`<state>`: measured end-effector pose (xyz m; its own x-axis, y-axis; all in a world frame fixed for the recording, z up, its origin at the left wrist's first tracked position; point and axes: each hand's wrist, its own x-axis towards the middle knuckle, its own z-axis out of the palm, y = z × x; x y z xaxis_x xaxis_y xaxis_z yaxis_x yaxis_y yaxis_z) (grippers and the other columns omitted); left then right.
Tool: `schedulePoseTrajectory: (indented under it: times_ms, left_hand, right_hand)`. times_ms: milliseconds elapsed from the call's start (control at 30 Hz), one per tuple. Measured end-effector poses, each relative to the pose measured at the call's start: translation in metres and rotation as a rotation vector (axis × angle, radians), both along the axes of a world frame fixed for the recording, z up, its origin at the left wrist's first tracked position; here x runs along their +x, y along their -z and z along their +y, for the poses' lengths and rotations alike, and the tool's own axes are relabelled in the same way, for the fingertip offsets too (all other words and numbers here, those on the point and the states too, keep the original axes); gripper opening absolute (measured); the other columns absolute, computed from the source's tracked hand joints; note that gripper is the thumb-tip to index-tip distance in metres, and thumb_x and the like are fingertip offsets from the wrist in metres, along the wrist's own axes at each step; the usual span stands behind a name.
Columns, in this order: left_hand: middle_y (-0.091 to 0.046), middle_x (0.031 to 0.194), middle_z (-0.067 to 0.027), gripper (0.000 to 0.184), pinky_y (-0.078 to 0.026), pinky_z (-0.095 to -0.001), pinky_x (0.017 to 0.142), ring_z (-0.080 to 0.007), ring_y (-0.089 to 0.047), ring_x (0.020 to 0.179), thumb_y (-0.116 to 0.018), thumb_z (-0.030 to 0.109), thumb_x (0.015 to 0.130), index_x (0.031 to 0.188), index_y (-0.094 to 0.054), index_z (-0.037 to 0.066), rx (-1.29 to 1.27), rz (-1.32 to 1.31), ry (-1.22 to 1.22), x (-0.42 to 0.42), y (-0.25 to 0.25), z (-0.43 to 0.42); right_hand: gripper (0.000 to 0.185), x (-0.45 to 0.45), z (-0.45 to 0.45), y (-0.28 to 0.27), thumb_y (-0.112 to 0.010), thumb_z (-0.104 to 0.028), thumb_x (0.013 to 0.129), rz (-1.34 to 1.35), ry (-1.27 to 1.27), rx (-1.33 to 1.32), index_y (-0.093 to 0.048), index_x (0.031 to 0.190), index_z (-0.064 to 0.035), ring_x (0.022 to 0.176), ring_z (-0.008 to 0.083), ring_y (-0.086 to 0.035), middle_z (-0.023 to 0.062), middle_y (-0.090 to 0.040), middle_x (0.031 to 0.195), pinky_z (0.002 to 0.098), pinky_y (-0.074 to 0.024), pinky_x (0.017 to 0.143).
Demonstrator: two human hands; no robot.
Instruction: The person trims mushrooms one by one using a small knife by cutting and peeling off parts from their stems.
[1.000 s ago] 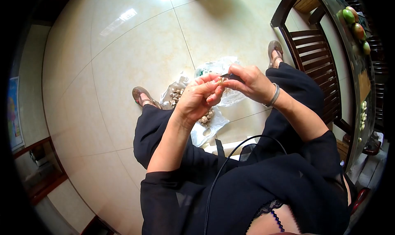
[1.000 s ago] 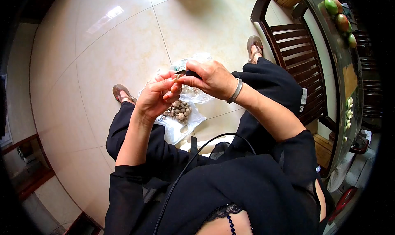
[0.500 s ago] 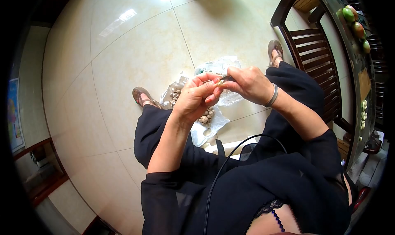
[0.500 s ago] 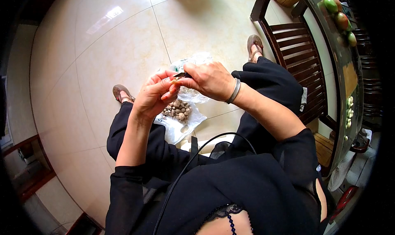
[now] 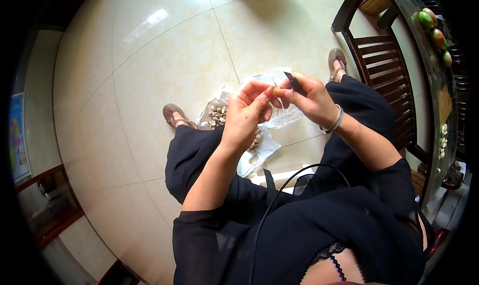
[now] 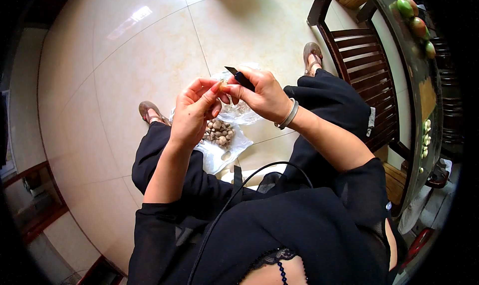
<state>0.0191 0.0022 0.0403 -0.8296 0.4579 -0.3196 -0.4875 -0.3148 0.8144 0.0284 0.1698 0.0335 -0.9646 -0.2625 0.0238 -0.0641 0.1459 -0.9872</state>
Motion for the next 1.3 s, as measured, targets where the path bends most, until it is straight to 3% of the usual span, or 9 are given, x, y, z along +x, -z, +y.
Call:
schedulePoseTrajectory:
  times_ms: [267,333,467,567,700,900,933,1067,1300]
  left_hand:
    - [-0.054,0.076,-0.0041,0.013,-0.032,-0.0178,0.046,-0.0079,-0.043,0.054,-0.052,0.013,0.083,0.091,-0.052,0.002,0.434,-0.396,0.012,0.006,0.022,-0.001]
    - [-0.054,0.078,-0.0045,0.014,-0.032,-0.0178,0.047,-0.0079,-0.043,0.054,-0.053,0.013,0.083,0.092,-0.052,0.002,0.405,-0.368,-0.03,0.009,0.02,0.003]
    - [-0.055,0.083,-0.0053,0.017,-0.032,-0.0178,0.047,-0.0083,-0.043,0.054,-0.054,0.011,0.082,0.096,-0.053,0.001,0.31,-0.245,-0.037,0.005,0.01,0.003]
    - [-0.055,0.086,-0.0062,0.019,-0.032,-0.0178,0.048,-0.0086,-0.043,0.055,-0.053,0.011,0.082,0.098,-0.053,0.001,0.33,-0.259,-0.032,0.005,0.015,0.0]
    - [-0.056,0.088,-0.0074,0.019,-0.032,-0.018,0.049,-0.0089,-0.043,0.056,-0.053,0.01,0.082,0.098,-0.053,0.001,0.312,-0.315,-0.147,0.001,0.018,-0.004]
    - [-0.059,0.084,-0.0094,0.018,-0.035,-0.0167,0.049,-0.0087,-0.046,0.057,-0.054,0.011,0.082,0.098,-0.054,0.002,0.318,-0.208,-0.05,-0.002,0.016,-0.011]
    - [-0.059,0.084,-0.0094,0.018,-0.035,-0.0167,0.049,-0.0087,-0.046,0.057,-0.054,0.011,0.082,0.098,-0.054,0.002,0.318,-0.209,-0.049,-0.003,0.013,-0.01]
    - [-0.06,0.078,-0.01,0.017,-0.034,-0.0153,0.047,-0.0076,-0.047,0.056,-0.058,0.011,0.08,0.094,-0.056,0.002,0.172,-0.091,-0.009,-0.005,0.009,-0.011]
    - [-0.06,0.079,-0.0098,0.016,-0.033,-0.0148,0.048,-0.0072,-0.047,0.056,-0.055,0.01,0.082,0.094,-0.056,0.0,0.065,0.063,0.067,-0.005,0.007,-0.013]
  right_hand:
    - [0.012,0.003,-0.002,0.001,-0.057,-0.007,0.08,0.073,-0.012,-0.096,-0.05,0.077,0.0023,0.056,0.0098,-0.051,0.0057,-0.053,0.064,0.0212,-0.0417,0.052]
    - [0.011,0.004,-0.003,0.003,-0.057,-0.006,0.079,0.273,0.057,0.101,-0.05,0.078,0.0019,0.057,0.0113,-0.051,0.0073,-0.054,0.065,0.022,-0.0414,0.052]
    - [0.01,0.001,-0.001,-0.007,-0.057,-0.006,0.079,0.21,0.097,0.096,-0.05,0.08,0.002,0.055,0.0169,-0.051,0.0109,-0.052,0.064,0.025,-0.0409,0.052]
    - [0.011,0.0,-0.005,-0.004,-0.058,-0.007,0.077,0.369,0.093,0.104,-0.051,0.08,0.0011,0.053,0.0256,-0.05,0.0144,-0.049,0.063,0.0283,-0.039,0.049]
    - [0.009,0.007,-0.003,-0.008,-0.059,-0.005,0.076,0.331,0.022,0.233,-0.051,0.077,0.0006,0.049,0.0145,-0.048,0.0089,-0.049,0.058,0.0242,-0.0387,0.048]
    - [0.019,-0.005,0.006,-0.004,-0.061,-0.015,0.078,0.269,0.01,0.345,-0.053,0.076,0.0025,0.047,0.0096,-0.044,0.0063,-0.047,0.052,0.023,-0.0354,0.043]
    - [0.028,-0.005,0.004,0.002,-0.061,-0.026,0.078,0.23,0.056,0.255,-0.051,0.075,0.0002,0.049,0.0212,-0.048,0.0132,-0.048,0.06,0.0288,-0.0374,0.046]
    - [0.028,-0.006,0.005,0.0,-0.058,-0.027,0.08,0.212,0.008,0.143,-0.051,0.079,0.0004,0.054,0.0219,-0.05,0.0137,-0.049,0.063,0.0298,-0.0378,0.047]
    - [0.024,-0.006,0.005,-0.01,-0.054,-0.025,0.083,0.226,-0.118,0.275,-0.051,0.077,-0.0013,0.058,0.0268,-0.049,0.0137,-0.049,0.066,0.0317,-0.0381,0.051]
